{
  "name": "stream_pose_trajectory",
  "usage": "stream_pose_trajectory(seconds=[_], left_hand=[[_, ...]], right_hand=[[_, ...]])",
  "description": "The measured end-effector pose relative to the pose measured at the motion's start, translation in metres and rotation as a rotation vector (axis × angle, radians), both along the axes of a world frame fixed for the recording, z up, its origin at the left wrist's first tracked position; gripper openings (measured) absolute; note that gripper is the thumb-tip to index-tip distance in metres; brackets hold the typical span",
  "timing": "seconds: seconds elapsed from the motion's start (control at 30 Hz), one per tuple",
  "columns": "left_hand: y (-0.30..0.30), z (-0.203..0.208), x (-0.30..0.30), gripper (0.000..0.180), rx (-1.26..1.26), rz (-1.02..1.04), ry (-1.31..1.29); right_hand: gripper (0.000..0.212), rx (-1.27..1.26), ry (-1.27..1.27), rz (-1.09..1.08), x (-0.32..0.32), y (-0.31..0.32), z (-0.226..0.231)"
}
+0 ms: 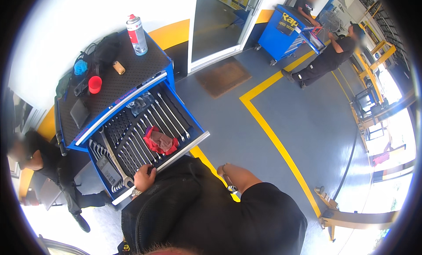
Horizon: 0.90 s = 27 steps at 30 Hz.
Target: The person repeatedly picks up wrenches from an open tool drawer, wipes each one with a red cloth, and places them back into the drawer. The person handles multiple wrenches one at a time throughout the clip.
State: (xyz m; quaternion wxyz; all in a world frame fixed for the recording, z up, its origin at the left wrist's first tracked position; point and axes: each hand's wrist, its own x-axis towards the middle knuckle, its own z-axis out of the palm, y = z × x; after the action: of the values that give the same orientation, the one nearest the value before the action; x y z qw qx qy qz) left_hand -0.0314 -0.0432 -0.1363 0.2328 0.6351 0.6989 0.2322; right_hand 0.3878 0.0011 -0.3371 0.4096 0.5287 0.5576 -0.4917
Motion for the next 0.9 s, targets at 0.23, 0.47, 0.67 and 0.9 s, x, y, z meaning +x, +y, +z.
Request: stream_pose_trajectory(seconds=[0.23,0.47,0.67,0.9], left_hand=[[-0.003,-0.001,-0.003,0.031,-0.037,0.005,0.017],[-0.001,0.001,0.000,0.029,0.005,0.003,0.020],[-0.001,-0.002,0.001,0.029,-0.003,-0.035,0.035],[0.005,-0.029,0.018,0.030,0.070,-0.057,-0.064]], right_hand=[[0.007,-0.165,0.027,-0.598,-0.010,0.021,0.001],[0.014,-0.264,0.063,-0.722,0.011,0.029,-0.019],[0.017,0.011,0.084,0.009,0.025,0.030,-0.052],[0.032,0.074,-0.116,0.470,0.103,0.015,-0.131]])
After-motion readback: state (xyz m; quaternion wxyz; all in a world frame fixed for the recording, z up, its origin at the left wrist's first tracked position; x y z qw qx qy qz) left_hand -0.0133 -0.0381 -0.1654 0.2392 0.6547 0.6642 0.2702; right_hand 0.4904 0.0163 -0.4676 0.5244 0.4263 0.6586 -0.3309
